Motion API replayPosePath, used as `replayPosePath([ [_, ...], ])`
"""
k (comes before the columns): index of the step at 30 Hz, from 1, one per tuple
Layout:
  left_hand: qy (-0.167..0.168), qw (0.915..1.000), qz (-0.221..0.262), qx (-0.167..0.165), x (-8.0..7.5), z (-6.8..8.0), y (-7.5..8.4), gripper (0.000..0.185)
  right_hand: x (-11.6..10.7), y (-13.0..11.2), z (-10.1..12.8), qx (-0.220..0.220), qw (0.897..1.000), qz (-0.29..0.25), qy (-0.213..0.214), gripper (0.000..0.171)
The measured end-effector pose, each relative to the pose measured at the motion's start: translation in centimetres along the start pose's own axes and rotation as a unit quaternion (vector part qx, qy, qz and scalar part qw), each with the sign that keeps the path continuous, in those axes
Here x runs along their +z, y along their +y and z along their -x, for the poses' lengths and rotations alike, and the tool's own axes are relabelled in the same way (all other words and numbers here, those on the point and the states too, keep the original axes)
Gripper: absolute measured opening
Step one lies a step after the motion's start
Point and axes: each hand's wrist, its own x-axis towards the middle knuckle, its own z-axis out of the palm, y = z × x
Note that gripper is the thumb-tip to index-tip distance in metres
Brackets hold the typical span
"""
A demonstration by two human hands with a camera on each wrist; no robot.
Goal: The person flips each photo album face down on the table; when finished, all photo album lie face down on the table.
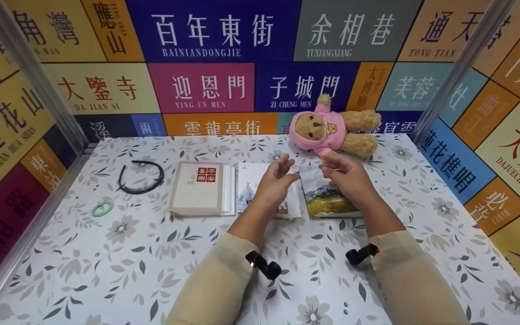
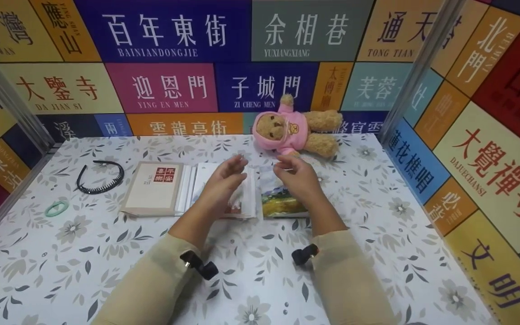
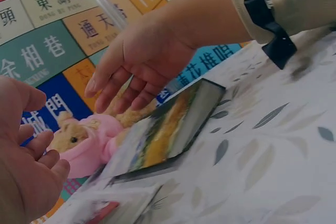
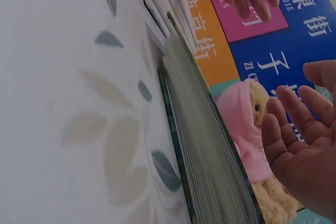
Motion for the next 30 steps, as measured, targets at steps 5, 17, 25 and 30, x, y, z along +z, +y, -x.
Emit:
replayPosePath([
  [5, 0.035, 0.9990, 0.018, 0.023, -2.5, -0.5, 0.5, 0.059, 2.7, -1.0, -1.0, -0.015, 1.000, -0.002, -0.015, 0.047],
  [17, 0.089, 0.9953, -0.027, 0.030, -8.1, -0.2, 0.8, 0.058, 7.2, -2.6, -2.3, -0.017, 0.998, -0.051, -0.043, 0.043],
  [25, 0.112, 0.9921, -0.056, 0.009, -10.3, -0.5, 0.4, 0.059, 8.8, -2.4, -3.0, 0.008, 0.997, -0.057, -0.046, 0.040],
  [30, 0.114, 0.9893, -0.083, -0.037, -10.8, -0.5, -0.1, 0.060, 8.9, -1.6, -3.1, 0.038, 0.997, -0.052, -0.050, 0.044],
])
